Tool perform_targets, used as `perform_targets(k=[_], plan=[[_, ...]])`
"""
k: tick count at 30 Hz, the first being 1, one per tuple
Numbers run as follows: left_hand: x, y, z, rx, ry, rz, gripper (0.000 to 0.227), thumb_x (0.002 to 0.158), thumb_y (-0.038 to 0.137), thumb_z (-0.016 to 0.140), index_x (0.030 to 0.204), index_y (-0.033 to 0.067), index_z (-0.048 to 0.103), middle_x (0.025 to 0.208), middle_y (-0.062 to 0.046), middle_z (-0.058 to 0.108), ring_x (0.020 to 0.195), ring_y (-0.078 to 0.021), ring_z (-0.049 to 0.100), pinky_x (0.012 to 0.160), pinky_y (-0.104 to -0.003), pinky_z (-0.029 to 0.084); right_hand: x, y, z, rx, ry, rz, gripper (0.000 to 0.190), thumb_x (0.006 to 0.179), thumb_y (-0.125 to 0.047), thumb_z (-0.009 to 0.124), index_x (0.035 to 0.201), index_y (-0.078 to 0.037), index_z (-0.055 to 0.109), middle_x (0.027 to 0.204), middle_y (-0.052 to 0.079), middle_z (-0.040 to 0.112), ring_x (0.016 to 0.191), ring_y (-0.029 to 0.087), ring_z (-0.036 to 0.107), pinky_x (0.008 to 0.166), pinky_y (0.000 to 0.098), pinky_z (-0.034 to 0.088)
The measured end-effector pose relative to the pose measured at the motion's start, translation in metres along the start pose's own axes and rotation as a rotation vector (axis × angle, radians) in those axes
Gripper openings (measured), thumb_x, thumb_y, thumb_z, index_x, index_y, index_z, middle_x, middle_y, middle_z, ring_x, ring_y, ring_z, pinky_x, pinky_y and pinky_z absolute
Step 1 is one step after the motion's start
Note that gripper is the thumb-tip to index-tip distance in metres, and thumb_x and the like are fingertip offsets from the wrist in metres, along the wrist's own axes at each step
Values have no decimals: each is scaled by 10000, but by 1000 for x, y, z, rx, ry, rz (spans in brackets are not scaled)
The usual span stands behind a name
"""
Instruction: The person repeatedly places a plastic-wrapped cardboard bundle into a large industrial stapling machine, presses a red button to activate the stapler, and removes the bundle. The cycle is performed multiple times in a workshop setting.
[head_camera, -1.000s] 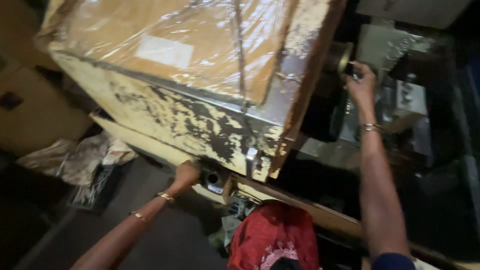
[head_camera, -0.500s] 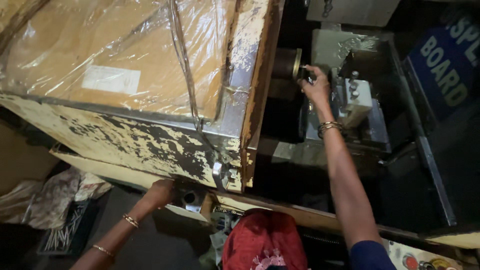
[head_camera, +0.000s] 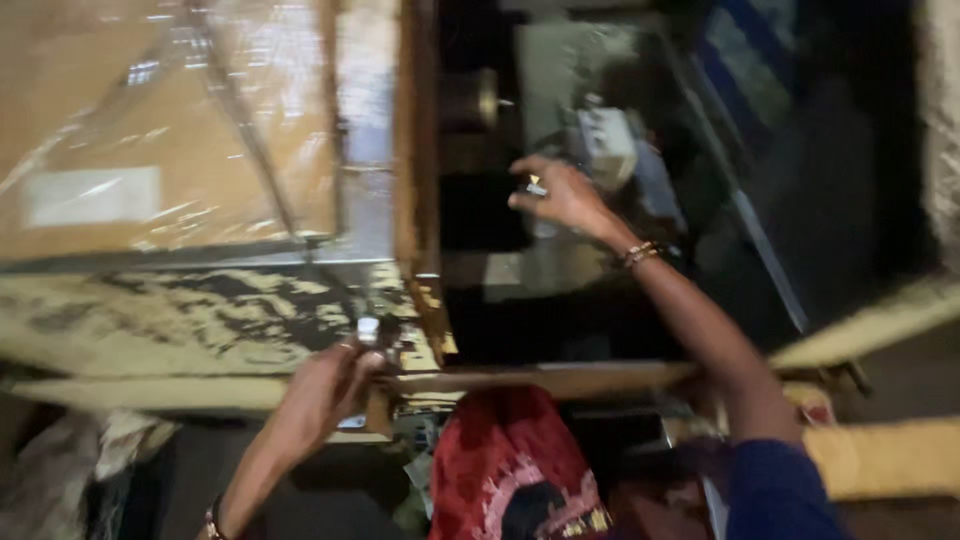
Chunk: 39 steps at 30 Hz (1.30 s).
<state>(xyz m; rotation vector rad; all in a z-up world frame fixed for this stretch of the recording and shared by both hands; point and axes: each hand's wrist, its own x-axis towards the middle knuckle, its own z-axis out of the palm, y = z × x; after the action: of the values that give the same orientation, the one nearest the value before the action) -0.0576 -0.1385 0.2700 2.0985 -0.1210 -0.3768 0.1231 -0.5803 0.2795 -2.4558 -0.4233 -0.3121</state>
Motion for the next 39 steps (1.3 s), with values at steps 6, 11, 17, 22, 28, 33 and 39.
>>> perform_targets(k=[6, 11, 17, 22, 28, 33, 39], plan=[[11, 0, 7, 427, 241, 707, 136, 978, 100, 623, 1046, 47, 729, 683, -180, 617, 482, -212, 489, 463, -384, 397, -204, 30, -98, -563, -259, 116, 386, 773, -487, 821, 871, -118, 765, 730, 120, 715, 751, 343, 707, 619, 475, 553], [3, 1, 16, 491, 268, 411, 133, 1024, 133, 663, 1095, 86, 764, 585, -153, 620, 406, -186, 531, 466, -374, 388, -346, 92, -125, -798, -336, 371, 135, 774, -281, 737, 748, -149, 750, 771, 86, 740, 780, 290, 730, 629, 453, 562], [7, 32, 57, 368, 164, 395, 188, 986, 133, 657, 1121, 123, 789, 601, -110, 688, 385, -161, 551, 401, -374, 387, -411, 106, -93, -631, -317, 599, 434, 736, -522, 802, 749, -90, 762, 771, 175, 713, 770, 370, 708, 655, 484, 565], [15, 64, 107, 321, 100, 523, 185, 968, 152, 661, 1104, 111, 780, 656, -144, 718, 435, -164, 621, 423, -367, 438, -407, 108, -84, -612, -292, 715, 418, 665, -479, 842, 761, -80, 767, 801, 184, 719, 798, 349, 724, 699, 471, 575], [32, 108, 181, 171, -9, 701, 187, 953, 149, 646, 1078, 65, 756, 648, -150, 722, 414, -208, 677, 403, -365, 483, -395, 105, -89, -546, -194, 788, 413, 534, -375, 899, 758, -57, 762, 836, 171, 723, 838, 345, 715, 739, 457, 575], [44, 144, 249, 200, -6, 811, 133, 960, 128, 679, 918, 14, 731, 569, -234, 577, 439, -350, 604, 440, -440, 435, -397, 87, -99, -523, -237, 871, 518, 575, -440, 924, 861, -41, 762, 921, 194, 742, 903, 350, 707, 781, 450, 564], [50, 191, 317, 2, -88, 951, 143, 969, 104, 666, 898, -11, 716, 723, -270, 639, 633, -420, 676, 487, -471, 491, -411, 42, -122, 572, 83, 710, 633, 824, -174, 761, 1417, -78, 559, 1044, 123, 761, 854, 209, 711, 768, 364, 625]])
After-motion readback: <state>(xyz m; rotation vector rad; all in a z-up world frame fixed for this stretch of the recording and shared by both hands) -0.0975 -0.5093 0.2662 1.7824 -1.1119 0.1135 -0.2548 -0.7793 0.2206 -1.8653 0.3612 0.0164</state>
